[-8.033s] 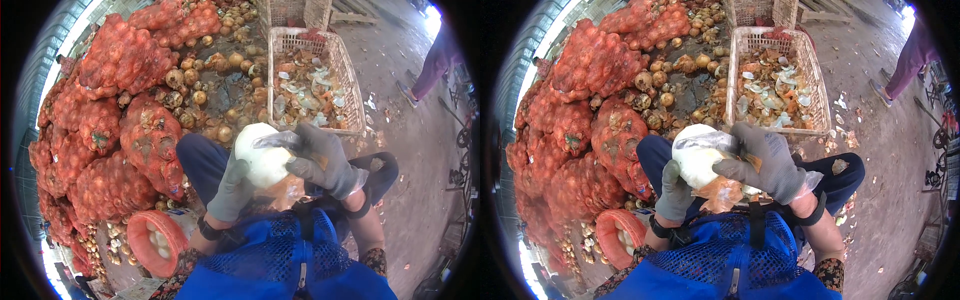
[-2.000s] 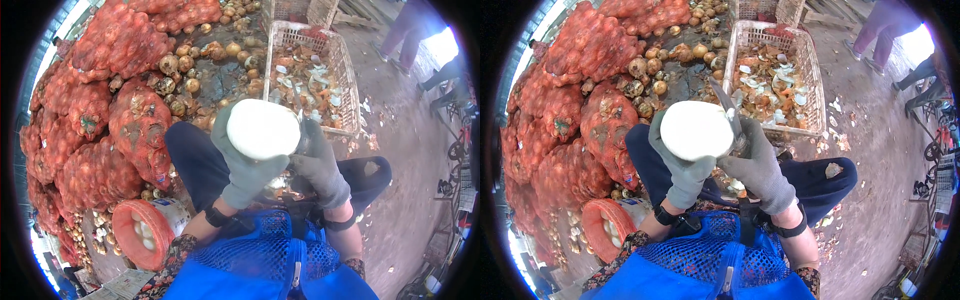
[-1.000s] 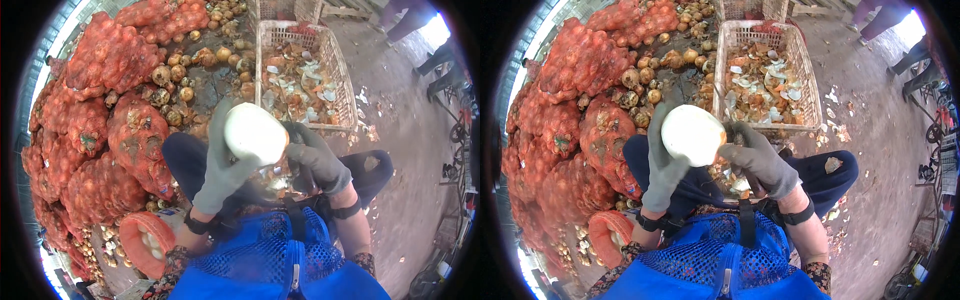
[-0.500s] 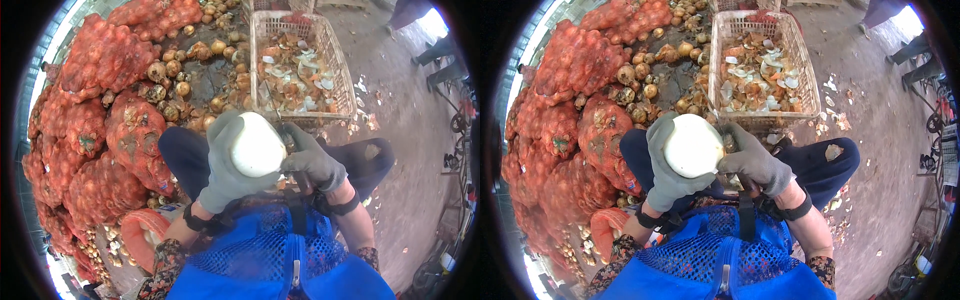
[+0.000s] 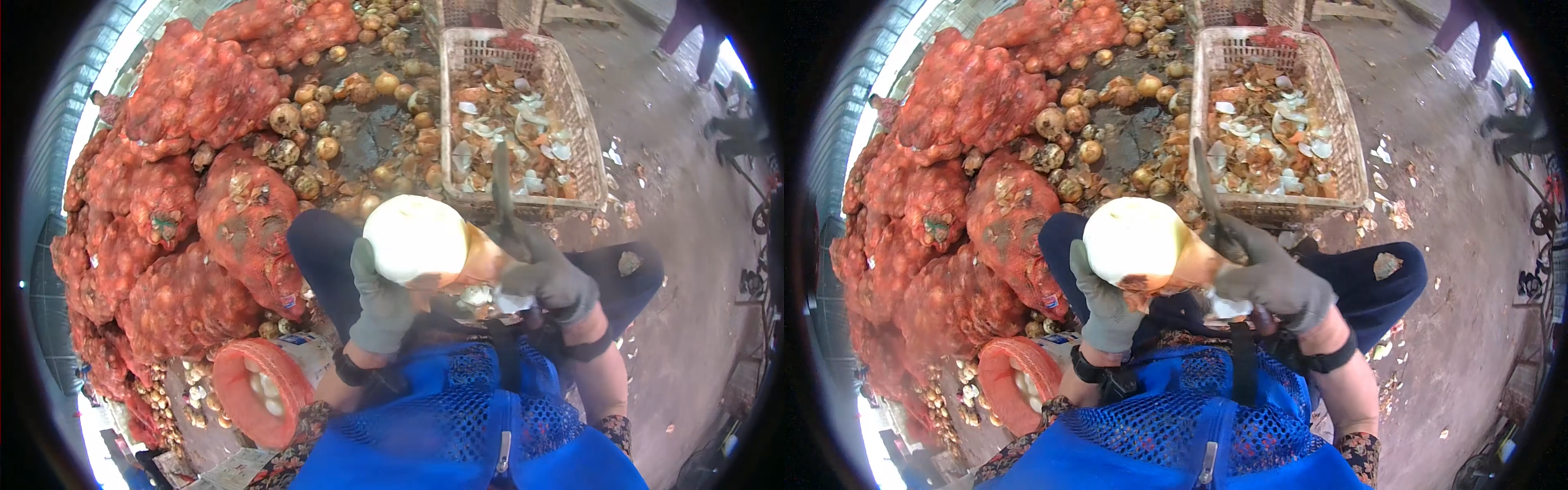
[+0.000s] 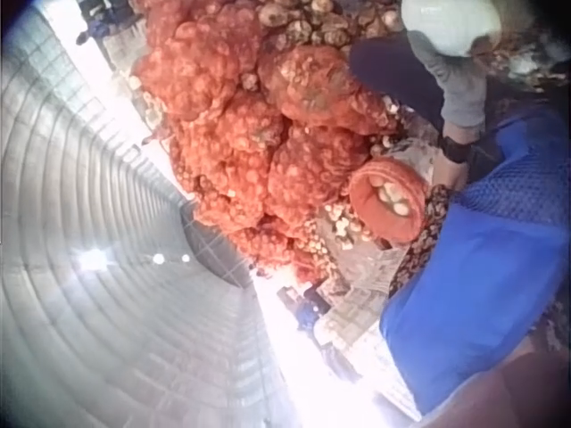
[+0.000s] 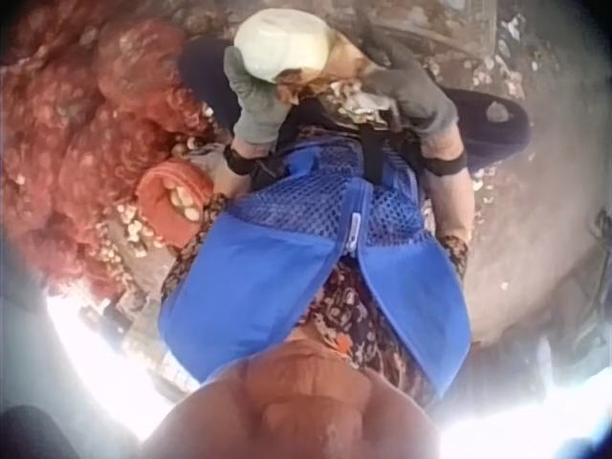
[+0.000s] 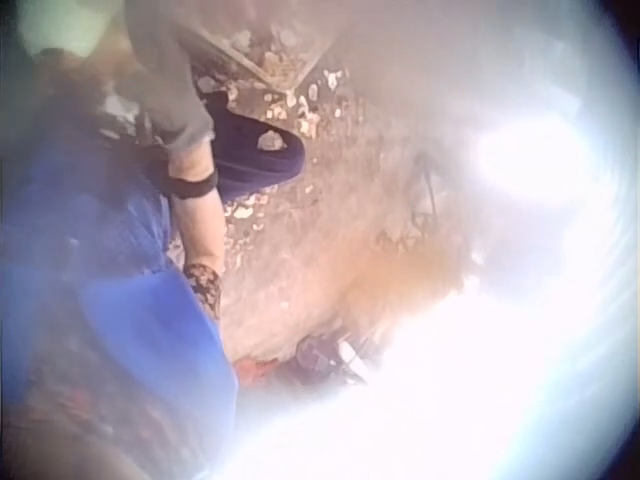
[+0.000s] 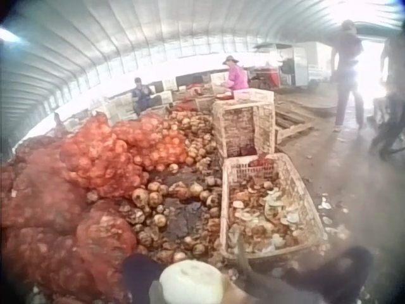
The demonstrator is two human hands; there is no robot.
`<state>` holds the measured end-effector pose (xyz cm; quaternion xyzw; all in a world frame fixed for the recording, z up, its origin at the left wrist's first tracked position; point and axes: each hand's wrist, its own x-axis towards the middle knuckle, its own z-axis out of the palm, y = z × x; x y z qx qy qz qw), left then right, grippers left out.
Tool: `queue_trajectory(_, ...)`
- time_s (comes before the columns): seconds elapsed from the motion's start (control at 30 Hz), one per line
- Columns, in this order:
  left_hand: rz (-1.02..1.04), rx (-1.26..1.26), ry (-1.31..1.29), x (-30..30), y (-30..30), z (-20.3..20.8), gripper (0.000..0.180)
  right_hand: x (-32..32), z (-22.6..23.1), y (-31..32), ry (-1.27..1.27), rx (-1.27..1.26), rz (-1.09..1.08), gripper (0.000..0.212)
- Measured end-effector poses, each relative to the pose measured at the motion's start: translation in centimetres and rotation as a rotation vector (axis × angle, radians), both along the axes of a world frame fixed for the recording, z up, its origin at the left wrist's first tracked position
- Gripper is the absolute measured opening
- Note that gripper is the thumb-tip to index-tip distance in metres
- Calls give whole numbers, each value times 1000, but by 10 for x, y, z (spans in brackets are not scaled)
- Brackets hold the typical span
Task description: The person is peeling the outer layers off of onions using a knife.
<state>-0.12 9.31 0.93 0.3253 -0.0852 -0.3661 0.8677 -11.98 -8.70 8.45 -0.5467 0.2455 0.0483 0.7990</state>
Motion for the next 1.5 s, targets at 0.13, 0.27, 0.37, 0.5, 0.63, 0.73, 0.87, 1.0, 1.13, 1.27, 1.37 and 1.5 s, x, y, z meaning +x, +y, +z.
queue_trajectory(0.13,-70,-265,-56,3,4,-11,75,-12,-42,-53,-223,-225,19,61)
queue_trajectory(0.27,144,319,-386,17,9,-22,76,9,-34,-83,347,-1617,-245,54)
queue_trajectory(0.37,-109,-291,210,13,6,7,76,4,-25,-66,58,-1349,-271,50)
queue_trajectory(0.5,-343,-577,642,5,9,11,74,2,-13,-20,-340,-1018,-65,40)
queue_trajectory(0.63,-502,-635,611,3,16,1,70,5,-27,-5,-507,-997,13,25)
queue_trajectory(0.73,-457,-493,519,0,14,7,70,3,-31,-7,-446,-896,-26,31)
queue_trajectory(0.87,-384,-54,140,-13,12,30,70,4,-16,-9,-364,-887,12,57)
queue_trajectory(1.0,-407,-145,237,-16,8,27,72,2,-3,-8,-309,-1130,132,63)
queue_trajectory(1.13,-356,-92,195,-22,6,27,75,2,-4,-8,-222,-959,162,59)
queue_trajectory(1.27,-367,-230,110,-29,-2,18,71,0,-31,-5,-287,-847,46,55)
queue_trajectory(1.37,-346,-71,229,-27,5,25,70,3,-32,-1,-298,-793,-36,52)
queue_trajectory(1.5,-538,-549,314,-21,-6,27,65,3,-23,-10,-242,-928,153,48)
